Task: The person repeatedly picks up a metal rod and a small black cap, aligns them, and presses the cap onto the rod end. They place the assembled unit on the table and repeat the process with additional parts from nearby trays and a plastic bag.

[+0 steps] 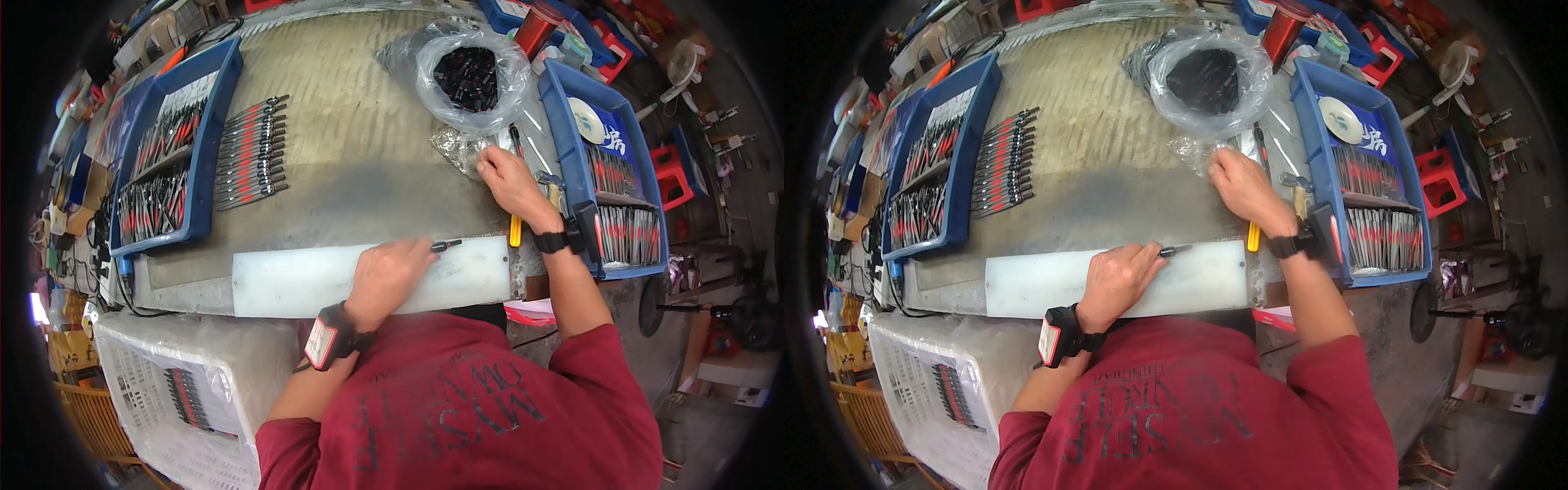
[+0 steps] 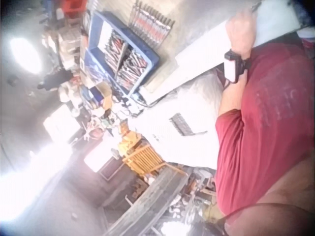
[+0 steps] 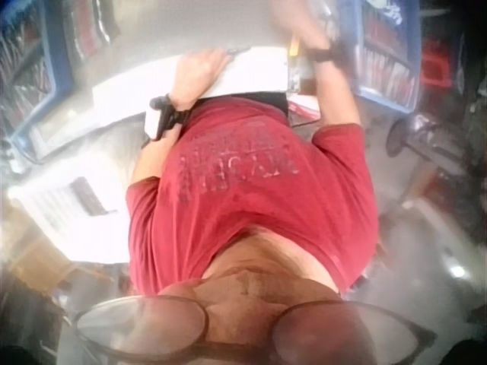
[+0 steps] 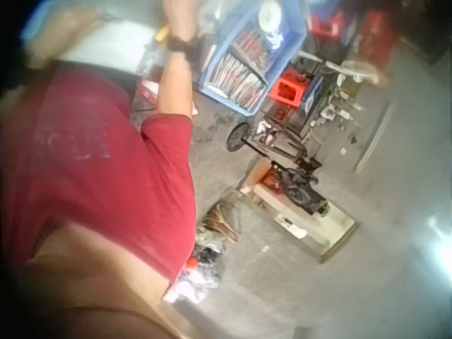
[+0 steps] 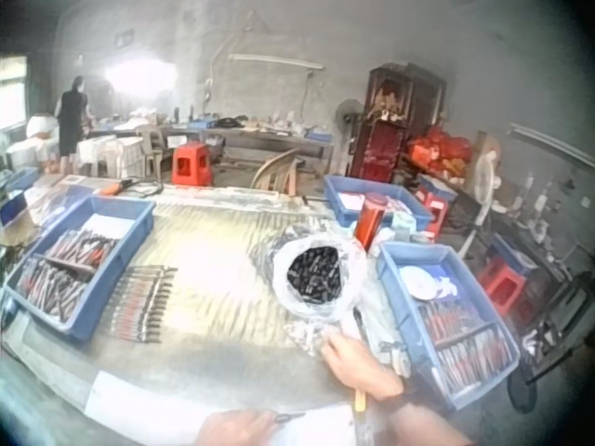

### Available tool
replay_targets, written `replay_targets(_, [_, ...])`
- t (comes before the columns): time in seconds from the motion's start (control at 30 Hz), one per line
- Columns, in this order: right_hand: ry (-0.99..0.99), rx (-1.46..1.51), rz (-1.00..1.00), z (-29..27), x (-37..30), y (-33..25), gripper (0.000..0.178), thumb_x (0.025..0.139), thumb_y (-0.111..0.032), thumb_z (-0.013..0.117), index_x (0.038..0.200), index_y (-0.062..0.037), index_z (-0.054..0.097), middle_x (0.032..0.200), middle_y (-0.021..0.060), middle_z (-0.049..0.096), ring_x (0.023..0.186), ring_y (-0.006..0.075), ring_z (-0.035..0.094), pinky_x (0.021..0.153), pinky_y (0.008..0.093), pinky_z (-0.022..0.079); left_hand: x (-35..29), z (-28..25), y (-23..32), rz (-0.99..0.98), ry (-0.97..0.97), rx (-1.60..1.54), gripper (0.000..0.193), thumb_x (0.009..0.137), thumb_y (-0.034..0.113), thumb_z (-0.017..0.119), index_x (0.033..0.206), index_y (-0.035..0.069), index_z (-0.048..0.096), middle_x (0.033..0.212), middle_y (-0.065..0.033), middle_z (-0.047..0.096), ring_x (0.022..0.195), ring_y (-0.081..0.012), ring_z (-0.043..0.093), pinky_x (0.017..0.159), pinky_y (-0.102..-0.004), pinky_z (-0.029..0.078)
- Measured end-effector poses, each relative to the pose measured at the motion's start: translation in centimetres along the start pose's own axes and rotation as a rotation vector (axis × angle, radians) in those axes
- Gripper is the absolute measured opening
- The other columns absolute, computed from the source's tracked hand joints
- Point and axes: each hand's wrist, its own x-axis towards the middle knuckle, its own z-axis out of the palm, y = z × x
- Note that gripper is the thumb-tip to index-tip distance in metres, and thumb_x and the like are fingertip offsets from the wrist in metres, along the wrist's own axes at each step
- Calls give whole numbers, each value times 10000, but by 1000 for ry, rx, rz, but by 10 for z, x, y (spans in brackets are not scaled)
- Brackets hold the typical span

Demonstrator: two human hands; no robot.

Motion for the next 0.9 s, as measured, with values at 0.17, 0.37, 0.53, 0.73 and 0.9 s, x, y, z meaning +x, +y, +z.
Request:
replay_targets(0.17, [-310,272,17,1,-40,-39,173,900,-156,544,851,10,534,721,72,509,691,153,473,638,304,415,-1,1,-1,5,-5,3,204,791,197,701,869,84,550,614,-60,483,538,-246,553,468,-367,434])
replay_targets(0.37, [-347,92,-125,15,-59,-52,169,883,-145,537,892,23,560,828,182,590,794,362,574,690,406,447,-1,0,2,-1,-28,29,206,806,222,668,827,71,529,658,-78,532,572,-253,581,487,-371,460])
replay_targets(0.53, [-348,46,-119,18,-59,-53,181,883,-154,533,894,24,558,823,193,590,804,387,568,688,434,441,-1,0,3,23,-19,56,210,807,229,665,833,67,534,656,-73,531,571,-241,585,488,-357,466])
replay_targets(0.73, [-307,4,-131,21,-60,-55,169,867,-148,539,880,19,563,813,202,598,801,400,576,685,451,442,-2,1,3,27,-23,78,214,804,236,663,840,67,537,657,-72,530,568,-233,586,485,-349,468])
replay_targets(0.9, [-282,-34,-26,27,-62,-63,199,840,-149,498,781,26,571,822,259,603,796,457,577,718,529,444,-3,2,3,39,-18,109,212,802,237,661,852,67,544,655,-65,524,563,-219,585,479,-338,468])
